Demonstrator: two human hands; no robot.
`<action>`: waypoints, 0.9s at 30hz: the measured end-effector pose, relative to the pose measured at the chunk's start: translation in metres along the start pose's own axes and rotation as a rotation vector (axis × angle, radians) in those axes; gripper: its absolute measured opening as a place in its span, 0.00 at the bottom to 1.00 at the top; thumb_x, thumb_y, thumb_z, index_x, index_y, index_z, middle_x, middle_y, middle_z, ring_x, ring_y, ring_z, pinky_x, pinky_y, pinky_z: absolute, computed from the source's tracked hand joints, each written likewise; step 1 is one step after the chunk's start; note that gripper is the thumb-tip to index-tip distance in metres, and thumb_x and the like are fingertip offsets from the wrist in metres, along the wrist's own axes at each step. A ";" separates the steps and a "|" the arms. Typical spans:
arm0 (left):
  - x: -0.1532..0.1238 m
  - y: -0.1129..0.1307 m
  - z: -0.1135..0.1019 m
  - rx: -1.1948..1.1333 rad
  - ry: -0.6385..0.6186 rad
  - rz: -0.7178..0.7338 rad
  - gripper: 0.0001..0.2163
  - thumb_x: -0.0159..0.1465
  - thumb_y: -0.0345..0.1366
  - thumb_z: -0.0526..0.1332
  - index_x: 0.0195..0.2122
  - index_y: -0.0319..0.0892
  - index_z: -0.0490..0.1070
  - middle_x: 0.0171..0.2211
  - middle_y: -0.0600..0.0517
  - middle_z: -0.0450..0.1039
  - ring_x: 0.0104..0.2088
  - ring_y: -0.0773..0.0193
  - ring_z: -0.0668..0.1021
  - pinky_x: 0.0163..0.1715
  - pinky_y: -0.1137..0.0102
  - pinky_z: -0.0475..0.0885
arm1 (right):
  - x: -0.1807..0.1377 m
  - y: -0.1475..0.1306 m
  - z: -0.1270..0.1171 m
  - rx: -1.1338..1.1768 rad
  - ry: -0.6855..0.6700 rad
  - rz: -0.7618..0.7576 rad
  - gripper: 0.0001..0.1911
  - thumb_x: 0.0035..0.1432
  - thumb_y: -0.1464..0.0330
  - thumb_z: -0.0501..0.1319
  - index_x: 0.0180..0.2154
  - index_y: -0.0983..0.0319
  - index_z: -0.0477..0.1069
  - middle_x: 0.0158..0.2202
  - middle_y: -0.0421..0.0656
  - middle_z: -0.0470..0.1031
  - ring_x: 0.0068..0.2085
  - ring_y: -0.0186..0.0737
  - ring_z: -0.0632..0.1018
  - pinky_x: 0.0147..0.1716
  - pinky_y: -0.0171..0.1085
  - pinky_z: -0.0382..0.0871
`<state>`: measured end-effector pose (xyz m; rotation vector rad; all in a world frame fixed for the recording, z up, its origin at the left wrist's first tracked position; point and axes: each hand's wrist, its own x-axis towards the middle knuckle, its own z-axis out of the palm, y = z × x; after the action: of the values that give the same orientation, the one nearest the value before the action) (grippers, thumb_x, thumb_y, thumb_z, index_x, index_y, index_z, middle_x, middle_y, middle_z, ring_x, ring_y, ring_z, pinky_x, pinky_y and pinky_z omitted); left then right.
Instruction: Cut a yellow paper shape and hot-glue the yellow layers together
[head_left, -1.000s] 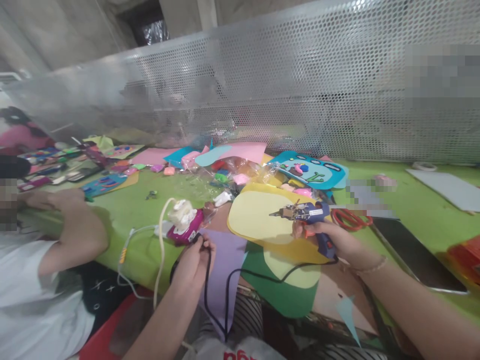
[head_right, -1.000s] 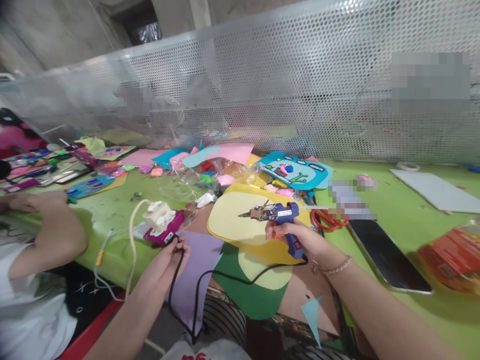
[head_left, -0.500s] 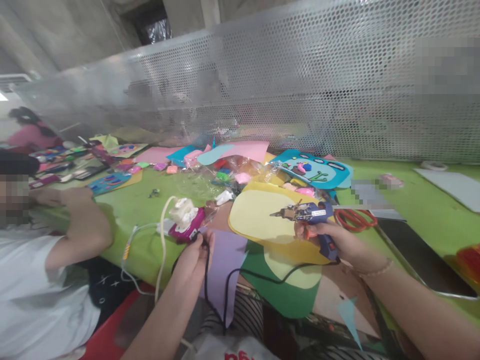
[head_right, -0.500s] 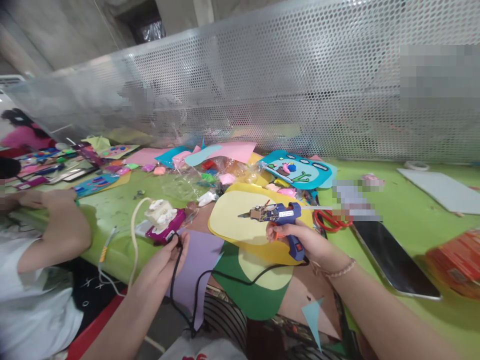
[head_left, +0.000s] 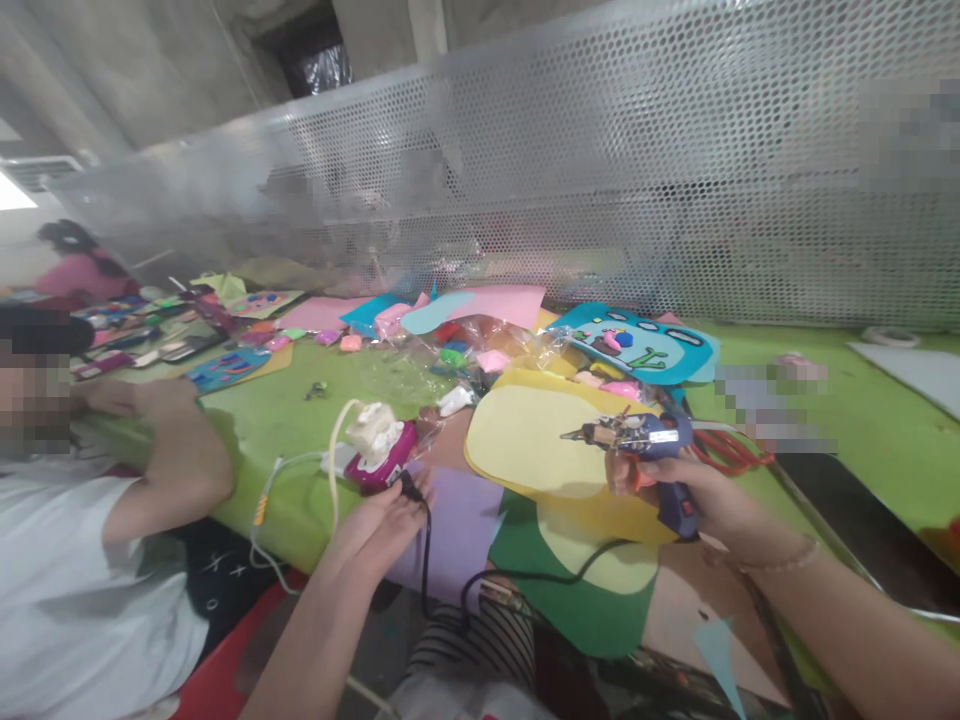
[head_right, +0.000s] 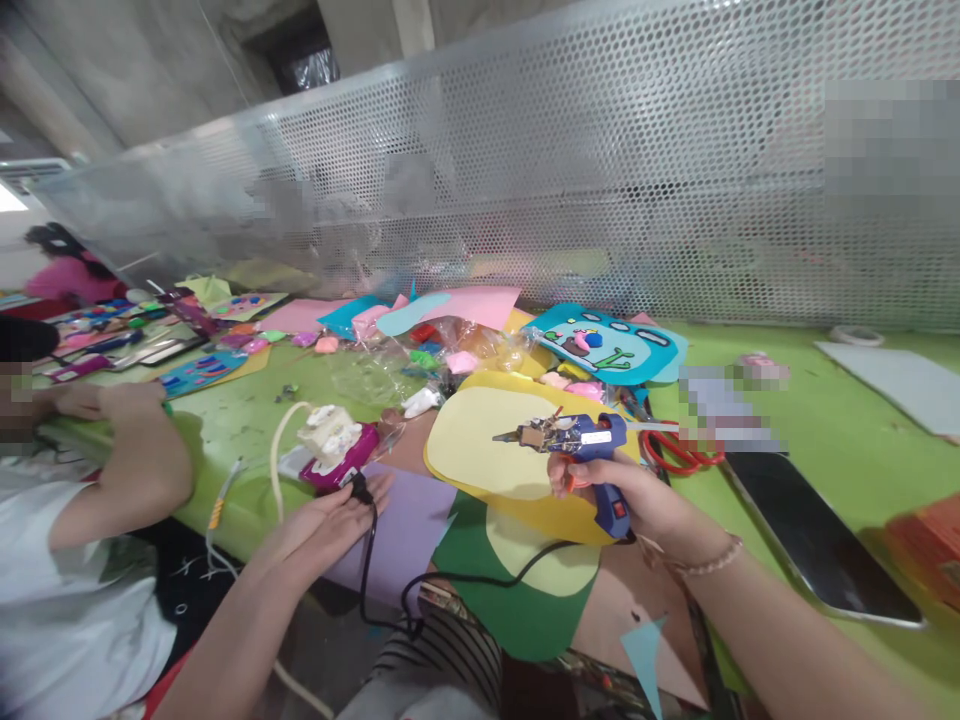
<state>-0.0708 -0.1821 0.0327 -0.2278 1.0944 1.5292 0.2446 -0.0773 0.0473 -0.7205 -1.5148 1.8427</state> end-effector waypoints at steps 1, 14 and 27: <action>-0.001 0.001 -0.004 0.054 -0.028 -0.002 0.16 0.66 0.25 0.45 0.52 0.33 0.64 0.39 0.39 0.75 0.37 0.60 0.80 0.37 0.67 0.77 | 0.000 0.000 0.000 0.007 -0.001 0.008 0.06 0.45 0.65 0.62 0.26 0.62 0.74 0.28 0.44 0.71 0.32 0.40 0.71 0.34 0.36 0.67; -0.009 0.017 -0.033 0.907 -0.017 0.282 0.06 0.58 0.33 0.60 0.35 0.37 0.69 0.29 0.46 0.77 0.27 0.63 0.79 0.28 0.72 0.75 | -0.002 0.000 -0.003 -0.040 -0.047 -0.008 0.06 0.47 0.65 0.61 0.27 0.61 0.74 0.28 0.44 0.72 0.32 0.40 0.72 0.34 0.35 0.67; 0.001 0.030 -0.024 2.292 -0.242 1.580 0.12 0.60 0.33 0.59 0.44 0.49 0.72 0.50 0.50 0.70 0.51 0.55 0.69 0.49 0.59 0.61 | -0.002 -0.001 -0.003 -0.055 -0.052 0.003 0.06 0.47 0.66 0.62 0.28 0.61 0.74 0.29 0.42 0.72 0.32 0.38 0.73 0.35 0.34 0.67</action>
<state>-0.1071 -0.1953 0.0338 2.6790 2.1339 0.2350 0.2485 -0.0770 0.0480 -0.7058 -1.6045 1.8411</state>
